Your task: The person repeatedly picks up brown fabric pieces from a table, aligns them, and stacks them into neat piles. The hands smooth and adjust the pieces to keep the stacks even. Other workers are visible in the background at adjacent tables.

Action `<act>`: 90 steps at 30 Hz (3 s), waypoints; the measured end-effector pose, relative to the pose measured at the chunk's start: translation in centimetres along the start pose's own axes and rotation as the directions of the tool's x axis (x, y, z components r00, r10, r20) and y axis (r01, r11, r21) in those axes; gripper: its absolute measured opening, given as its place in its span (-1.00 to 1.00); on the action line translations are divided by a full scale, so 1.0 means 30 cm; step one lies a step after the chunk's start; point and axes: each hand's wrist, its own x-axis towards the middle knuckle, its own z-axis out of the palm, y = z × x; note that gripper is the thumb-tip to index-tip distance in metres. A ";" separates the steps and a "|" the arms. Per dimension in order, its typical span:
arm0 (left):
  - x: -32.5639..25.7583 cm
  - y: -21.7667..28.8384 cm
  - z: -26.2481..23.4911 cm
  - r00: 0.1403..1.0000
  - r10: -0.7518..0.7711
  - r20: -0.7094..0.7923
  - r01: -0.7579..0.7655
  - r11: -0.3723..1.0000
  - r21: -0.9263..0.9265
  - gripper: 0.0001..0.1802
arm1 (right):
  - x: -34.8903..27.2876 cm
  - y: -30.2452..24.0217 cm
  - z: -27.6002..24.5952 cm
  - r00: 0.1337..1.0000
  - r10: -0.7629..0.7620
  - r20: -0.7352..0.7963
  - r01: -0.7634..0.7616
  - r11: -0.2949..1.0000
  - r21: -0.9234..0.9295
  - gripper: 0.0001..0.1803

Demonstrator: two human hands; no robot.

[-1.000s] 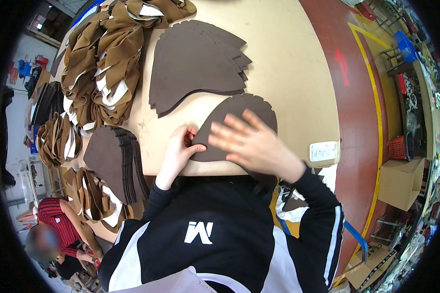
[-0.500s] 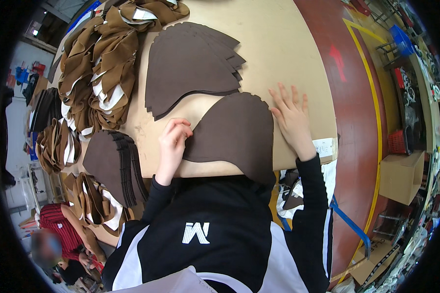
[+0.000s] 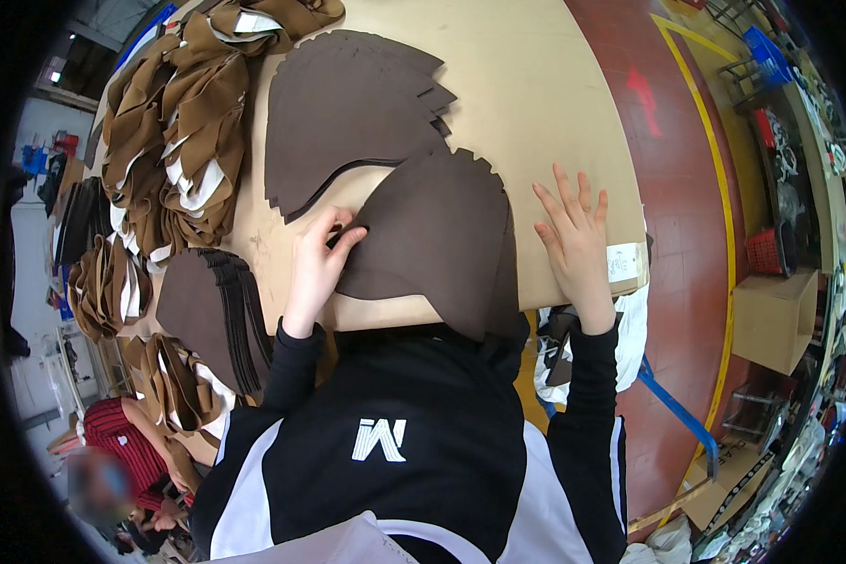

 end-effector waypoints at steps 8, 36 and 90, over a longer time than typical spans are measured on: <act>0.152 -0.068 -0.165 0.930 -0.117 -0.349 -0.015 0.935 -0.354 -0.56 | 0.010 -0.117 -0.037 0.950 -0.272 0.152 0.236 0.947 0.220 -0.43; 0.009 0.022 -0.061 0.980 -0.197 -0.030 0.192 0.974 -0.118 -0.82 | 0.034 -0.039 -0.018 0.993 0.007 0.114 -0.004 1.000 -0.022 -0.36; -0.133 -0.006 0.048 0.969 -0.200 0.146 0.210 0.976 -0.061 -0.53 | 0.222 -0.011 0.165 0.974 -0.153 0.169 0.162 0.986 -0.040 -0.47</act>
